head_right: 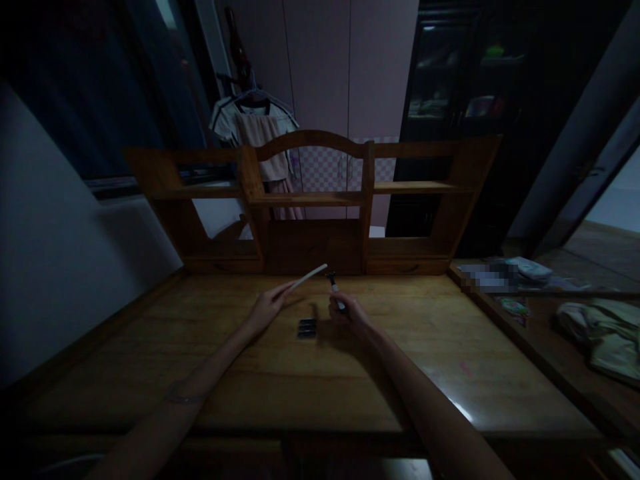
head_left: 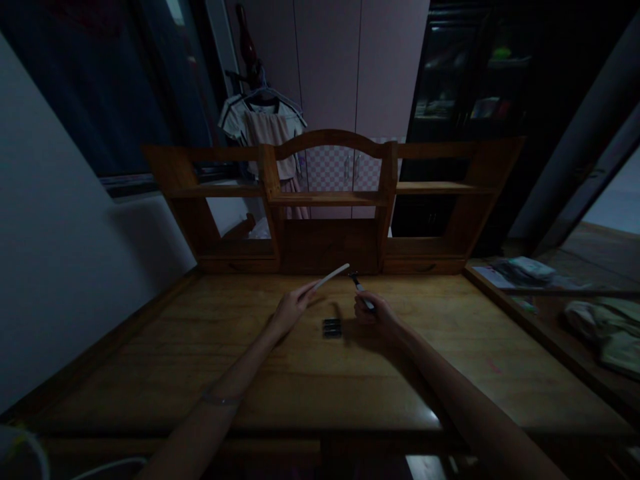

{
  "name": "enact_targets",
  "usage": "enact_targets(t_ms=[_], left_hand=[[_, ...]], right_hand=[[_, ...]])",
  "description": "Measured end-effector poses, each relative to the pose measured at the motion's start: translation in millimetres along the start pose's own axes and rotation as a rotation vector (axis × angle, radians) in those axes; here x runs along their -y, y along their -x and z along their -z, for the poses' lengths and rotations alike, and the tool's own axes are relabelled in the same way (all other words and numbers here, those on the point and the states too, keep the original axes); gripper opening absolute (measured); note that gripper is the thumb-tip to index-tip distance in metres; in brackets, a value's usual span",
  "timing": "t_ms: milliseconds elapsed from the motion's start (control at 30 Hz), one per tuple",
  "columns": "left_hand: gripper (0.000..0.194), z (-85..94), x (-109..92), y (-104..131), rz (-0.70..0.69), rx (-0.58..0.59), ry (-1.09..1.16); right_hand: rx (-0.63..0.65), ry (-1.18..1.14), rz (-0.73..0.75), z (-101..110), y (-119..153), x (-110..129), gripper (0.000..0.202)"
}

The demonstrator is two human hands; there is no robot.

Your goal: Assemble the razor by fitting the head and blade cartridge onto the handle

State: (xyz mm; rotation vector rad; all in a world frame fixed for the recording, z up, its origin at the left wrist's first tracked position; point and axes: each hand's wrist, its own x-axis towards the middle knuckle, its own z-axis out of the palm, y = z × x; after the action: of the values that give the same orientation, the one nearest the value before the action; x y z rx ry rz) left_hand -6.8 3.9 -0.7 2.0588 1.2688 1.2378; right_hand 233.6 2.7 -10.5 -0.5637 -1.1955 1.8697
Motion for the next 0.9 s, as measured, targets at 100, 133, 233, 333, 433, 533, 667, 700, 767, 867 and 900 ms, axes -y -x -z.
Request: enact_targets(t_ms=[100, 133, 233, 333, 433, 533, 667, 700, 767, 867, 900], left_hand=[[0.039, -0.8, -1.7, 0.6, -0.053, 0.037, 0.046], [0.039, -1.5, -2.1, 0.9, -0.052, 0.053, 0.047], [0.038, -2.8, -1.7, 1.5, -0.006, 0.052, 0.008], [0.039, -2.0, -0.5, 1.4, -0.005, 0.013, -0.006], [0.039, -1.9, 0.0, 1.0, -0.047, 0.030, 0.017], [0.038, -2.3, 0.7, 0.6, -0.031, 0.041, -0.010], [0.039, -1.5, 1.5, 0.2, -0.001, 0.020, -0.027], [0.039, -1.5, 1.7, 0.2, -0.011, 0.023, -0.016], [0.040, -2.2, 2.6, 0.2, -0.030, 0.040, 0.000], [0.039, -2.5, 4.7, -0.3, -0.010, 0.042, -0.020], [0.038, -2.0, 5.1, -0.5, 0.001, 0.032, -0.029]], right_hand=[[0.003, -0.012, -0.006, -0.5, 0.2, 1.3, 0.036], [0.006, -0.012, -0.007, -0.5, 0.1, 1.5, 0.036], [0.007, -0.003, -0.016, 0.2, -0.4, 0.4, 0.037], [0.000, -0.011, -0.012, 1.4, -1.0, -1.8, 0.037], [-0.010, -0.030, 0.004, 2.1, -1.3, -2.5, 0.036], [0.002, -0.055, -0.009, 1.7, -1.1, -1.6, 0.036], [0.025, -0.084, -0.013, 0.3, -0.8, -0.4, 0.036], [0.031, -0.091, -0.013, 0.0, -0.7, -0.2, 0.036], [0.041, -0.099, -0.015, -0.3, -0.7, 0.3, 0.036], [0.039, -0.096, -0.017, 0.3, -1.0, 0.9, 0.036], [0.040, -0.098, -0.022, 0.7, -1.1, 1.0, 0.036]])
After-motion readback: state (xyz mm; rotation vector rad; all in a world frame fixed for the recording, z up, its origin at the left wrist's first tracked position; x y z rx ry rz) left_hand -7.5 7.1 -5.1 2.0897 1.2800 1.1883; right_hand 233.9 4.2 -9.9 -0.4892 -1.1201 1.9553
